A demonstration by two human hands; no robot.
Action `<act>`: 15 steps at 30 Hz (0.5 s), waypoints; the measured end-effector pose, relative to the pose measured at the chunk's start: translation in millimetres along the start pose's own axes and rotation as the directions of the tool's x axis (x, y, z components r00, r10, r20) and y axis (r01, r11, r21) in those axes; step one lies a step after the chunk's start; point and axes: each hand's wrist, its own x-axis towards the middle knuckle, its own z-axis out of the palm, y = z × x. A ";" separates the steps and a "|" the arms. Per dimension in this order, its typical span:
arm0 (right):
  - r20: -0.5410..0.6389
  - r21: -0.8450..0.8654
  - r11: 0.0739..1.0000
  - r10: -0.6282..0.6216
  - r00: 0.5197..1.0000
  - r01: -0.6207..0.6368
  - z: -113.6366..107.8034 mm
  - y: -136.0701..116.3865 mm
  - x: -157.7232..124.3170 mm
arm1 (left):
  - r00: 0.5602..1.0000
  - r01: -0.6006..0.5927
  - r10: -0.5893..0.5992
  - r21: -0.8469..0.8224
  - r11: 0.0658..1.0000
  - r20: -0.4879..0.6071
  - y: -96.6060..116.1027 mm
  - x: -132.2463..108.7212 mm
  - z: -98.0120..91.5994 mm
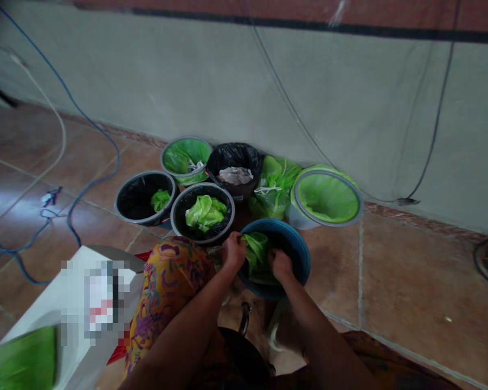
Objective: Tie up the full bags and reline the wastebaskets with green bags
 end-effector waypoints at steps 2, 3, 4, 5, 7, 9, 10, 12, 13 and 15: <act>0.034 -0.033 0.998 -0.054 0.998 0.055 -4.8 3.6 -3.9 | 1.000 -0.004 0.004 -0.014 1.000 -0.009 -1.3 1.0 -0.9; 0.058 -0.054 0.995 -0.080 0.995 0.083 -4.7 3.4 -6.5 | 1.000 -0.008 0.008 -0.022 1.000 -0.015 -1.5 1.6 -0.7; 0.075 -0.081 0.992 -0.092 0.993 0.098 -2.9 1.7 -8.9 | 1.000 -0.013 0.012 -0.028 1.000 -0.024 -1.6 2.2 -0.4; 0.075 -0.115 0.989 -0.081 0.994 0.089 0.4 -1.2 -10.7 | 0.999 -0.018 0.017 -0.034 0.999 -0.031 -1.5 2.5 0.1; 0.042 -0.177 0.984 -0.014 0.999 0.021 9.0 -9.2 -11.4 | 0.999 -0.027 0.025 -0.042 0.999 -0.035 -1.2 2.6 0.9; 0.017 -0.200 0.979 0.044 0.999 -0.040 15.3 -16.0 -8.4 | 0.999 -0.039 0.038 -0.037 0.999 -0.029 -1.1 1.8 0.7; 0.015 -0.195 0.980 0.048 0.999 -0.044 16.0 -17.8 -6.2 | 0.998 -0.049 0.048 -0.031 0.998 -0.029 -1.2 1.4 0.2; 0.003 -0.137 0.990 0.014 1.000 -0.014 10.7 -16.7 -1.5 | 0.997 -0.063 0.062 -0.009 0.998 -0.038 -1.9 0.9 -1.0; -0.017 -0.091 0.996 0.005 1.000 -0.007 4.5 -14.0 0.4 | 0.997 -0.066 0.067 0.005 0.998 -0.044 -2.4 1.0 -1.5; -0.067 0.030 0.999 0.014 0.998 -0.012 -13.9 -5.8 2.9 | 0.996 -0.068 0.070 0.042 0.997 -0.053 -4.2 2.1 -1.8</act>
